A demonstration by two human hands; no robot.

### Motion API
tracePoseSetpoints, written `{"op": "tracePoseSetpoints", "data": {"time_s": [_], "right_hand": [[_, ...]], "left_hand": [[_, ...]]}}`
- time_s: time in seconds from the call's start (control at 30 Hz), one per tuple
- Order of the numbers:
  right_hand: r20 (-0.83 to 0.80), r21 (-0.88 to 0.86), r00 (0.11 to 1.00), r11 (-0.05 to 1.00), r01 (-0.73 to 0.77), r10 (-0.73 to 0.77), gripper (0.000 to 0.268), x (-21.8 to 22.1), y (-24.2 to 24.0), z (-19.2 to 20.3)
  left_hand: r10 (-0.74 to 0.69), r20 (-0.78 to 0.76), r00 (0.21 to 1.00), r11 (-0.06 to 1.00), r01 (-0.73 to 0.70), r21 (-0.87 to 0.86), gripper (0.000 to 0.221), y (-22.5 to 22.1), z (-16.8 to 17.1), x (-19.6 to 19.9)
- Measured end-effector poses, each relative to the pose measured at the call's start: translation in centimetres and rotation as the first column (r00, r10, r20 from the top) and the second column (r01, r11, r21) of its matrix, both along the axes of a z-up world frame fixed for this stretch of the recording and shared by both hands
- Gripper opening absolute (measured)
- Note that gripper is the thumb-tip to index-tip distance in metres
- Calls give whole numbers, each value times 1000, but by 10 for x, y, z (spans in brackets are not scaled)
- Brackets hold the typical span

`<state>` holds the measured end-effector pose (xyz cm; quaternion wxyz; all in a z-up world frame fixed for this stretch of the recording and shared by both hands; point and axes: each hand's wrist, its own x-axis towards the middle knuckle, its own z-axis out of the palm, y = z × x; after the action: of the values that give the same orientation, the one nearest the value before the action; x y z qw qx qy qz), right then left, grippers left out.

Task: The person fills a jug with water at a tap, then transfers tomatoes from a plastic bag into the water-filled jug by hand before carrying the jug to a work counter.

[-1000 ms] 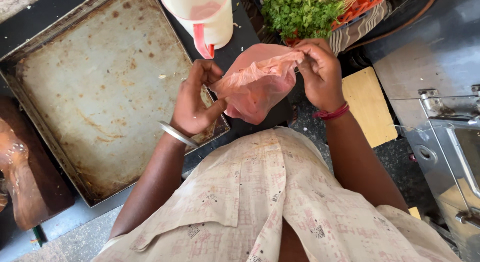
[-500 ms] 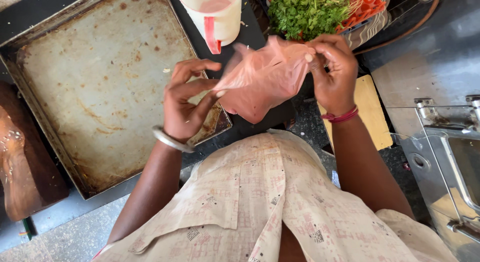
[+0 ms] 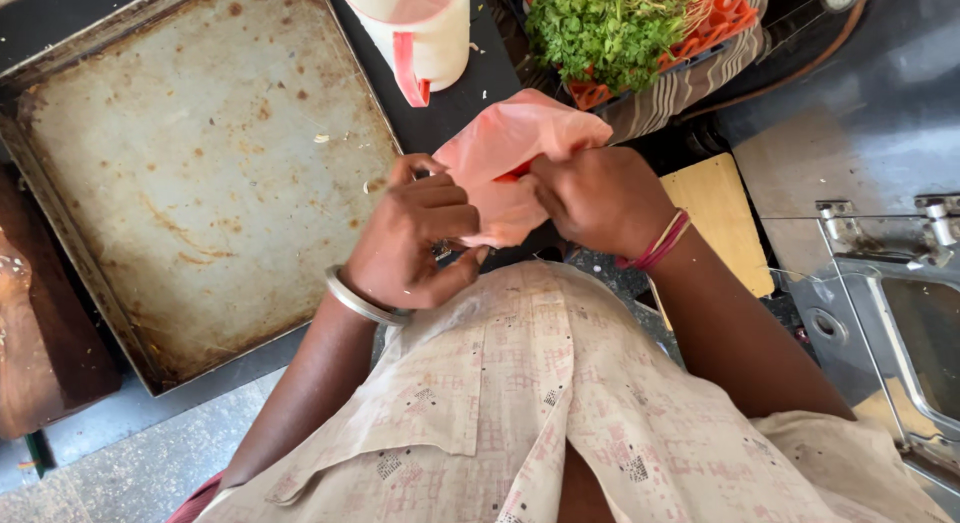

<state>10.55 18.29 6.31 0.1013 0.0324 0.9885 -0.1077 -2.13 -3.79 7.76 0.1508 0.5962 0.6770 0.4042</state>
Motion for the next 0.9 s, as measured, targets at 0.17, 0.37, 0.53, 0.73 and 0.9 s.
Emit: {"op": "tracePoseSetpoints", "data": {"time_s": [0.17,0.37,0.53,0.73,0.9], "right_hand": [[-157,-235,984,971,49,-88,58,-1,4,-18],[-231,-319,971,948,-12,-65,62,-8,13,-31],[-271,-281,961,950,-137,58,31,-23,0,-56],[208,-611,823,587,531,-528,25,-46,-24,-54],[-498,-322,850,873,-366,172,29,-32,-7,36]], "left_hand": [[-57,2,998,998,57,30,19,4,-1,0],[-12,19,1000,995,10,98,28,6,0,1],[63,50,997,994,-67,81,29,2,-7,0],[44,-65,997,995,-37,97,31,5,-8,6],[138,-71,988,990,-138,-1,29,-3,-12,-9]]}}
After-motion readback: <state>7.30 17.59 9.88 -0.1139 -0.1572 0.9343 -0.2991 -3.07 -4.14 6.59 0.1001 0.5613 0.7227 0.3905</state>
